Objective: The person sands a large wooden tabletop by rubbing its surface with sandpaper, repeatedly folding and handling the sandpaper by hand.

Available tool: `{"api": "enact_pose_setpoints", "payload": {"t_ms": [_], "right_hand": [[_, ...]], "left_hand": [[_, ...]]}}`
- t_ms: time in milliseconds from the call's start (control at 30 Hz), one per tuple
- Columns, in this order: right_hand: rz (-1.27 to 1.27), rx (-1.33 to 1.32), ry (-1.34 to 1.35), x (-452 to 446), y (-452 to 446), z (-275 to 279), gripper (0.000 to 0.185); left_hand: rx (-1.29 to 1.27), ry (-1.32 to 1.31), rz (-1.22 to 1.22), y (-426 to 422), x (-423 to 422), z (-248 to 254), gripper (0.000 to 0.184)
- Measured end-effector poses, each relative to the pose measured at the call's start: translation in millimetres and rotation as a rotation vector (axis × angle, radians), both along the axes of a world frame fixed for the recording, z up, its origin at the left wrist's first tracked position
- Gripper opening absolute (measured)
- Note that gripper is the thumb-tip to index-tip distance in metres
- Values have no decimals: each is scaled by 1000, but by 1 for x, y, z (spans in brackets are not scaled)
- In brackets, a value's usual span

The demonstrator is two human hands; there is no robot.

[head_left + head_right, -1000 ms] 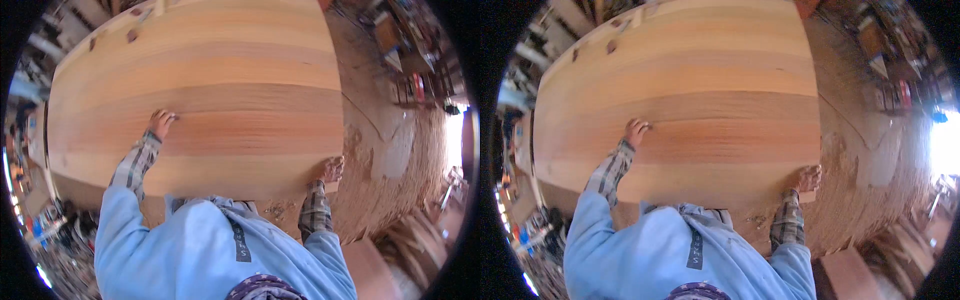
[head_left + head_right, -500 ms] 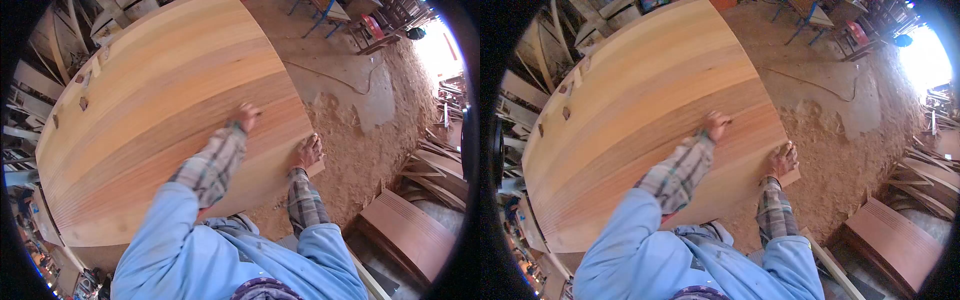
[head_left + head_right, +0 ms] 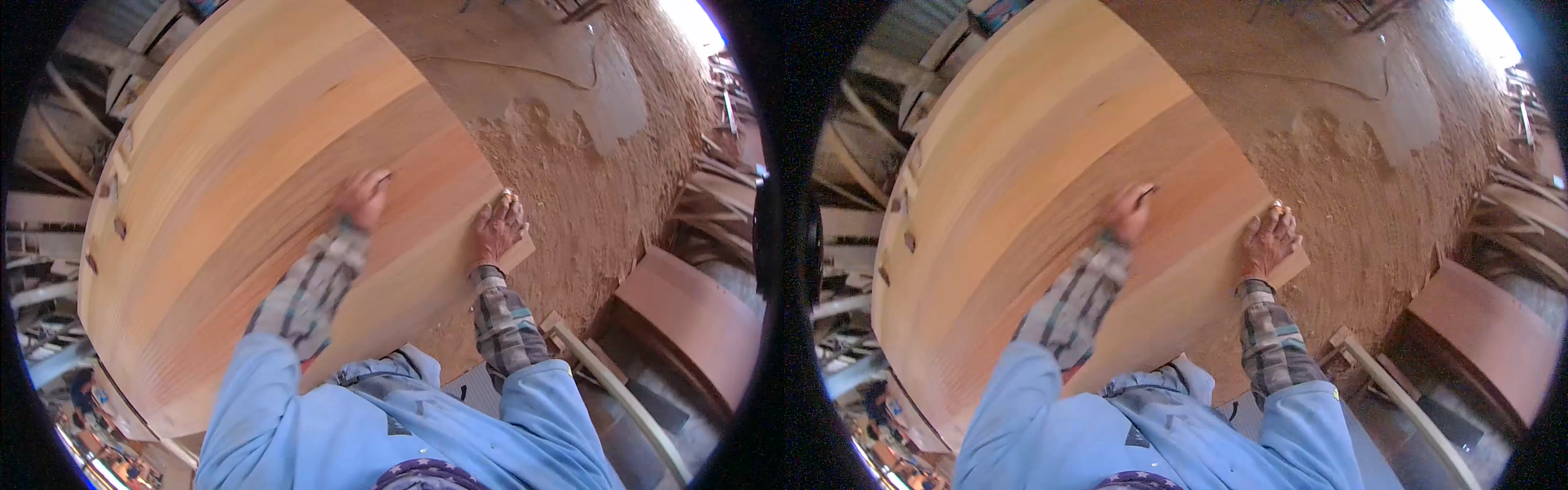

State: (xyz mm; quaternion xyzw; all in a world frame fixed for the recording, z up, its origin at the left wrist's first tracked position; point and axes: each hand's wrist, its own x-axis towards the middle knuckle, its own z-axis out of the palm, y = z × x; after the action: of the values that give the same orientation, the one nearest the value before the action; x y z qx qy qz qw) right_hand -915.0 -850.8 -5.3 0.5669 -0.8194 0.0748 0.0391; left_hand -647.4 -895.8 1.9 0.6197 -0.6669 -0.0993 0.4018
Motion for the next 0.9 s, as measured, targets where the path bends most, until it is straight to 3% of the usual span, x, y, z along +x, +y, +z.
{"api": "enact_pose_setpoints", "payload": {"t_ms": [67,133,233,333,500,600,767,800,867,900], "right_hand": [[-26,-24,-14,3,-1,5,55],[-11,-31,-44,5,0,8,55],[-6,-64,-50,5,0,7,55],[-8,-88,-91,8,1,12,54],[-12,-59,-115,10,-3,17,55],[-25,-27,-116,13,1,17,54],[-4,-57,-78,0,1,1,54],[-3,-57,-70,1,1,1,54],[-12,-65,-56,1,-1,-1,54],[-13,-50,-28,1,0,-3,55]], "left_hand": [[-139,66,-113,-81,-74,-21,12],[-97,-110,-190,-131,-115,-9,12],[-122,-109,-243,-138,-116,-15,14],[-171,107,-206,-65,-49,-16,18],[116,-263,-86,101,123,41,15],[216,-278,-9,126,147,49,13],[35,-66,-78,-8,2,-7,18],[-135,22,-93,-53,-42,-19,15],[-167,-43,-138,-122,-107,-19,8],[-68,-112,-196,-141,-123,-12,11]]}}
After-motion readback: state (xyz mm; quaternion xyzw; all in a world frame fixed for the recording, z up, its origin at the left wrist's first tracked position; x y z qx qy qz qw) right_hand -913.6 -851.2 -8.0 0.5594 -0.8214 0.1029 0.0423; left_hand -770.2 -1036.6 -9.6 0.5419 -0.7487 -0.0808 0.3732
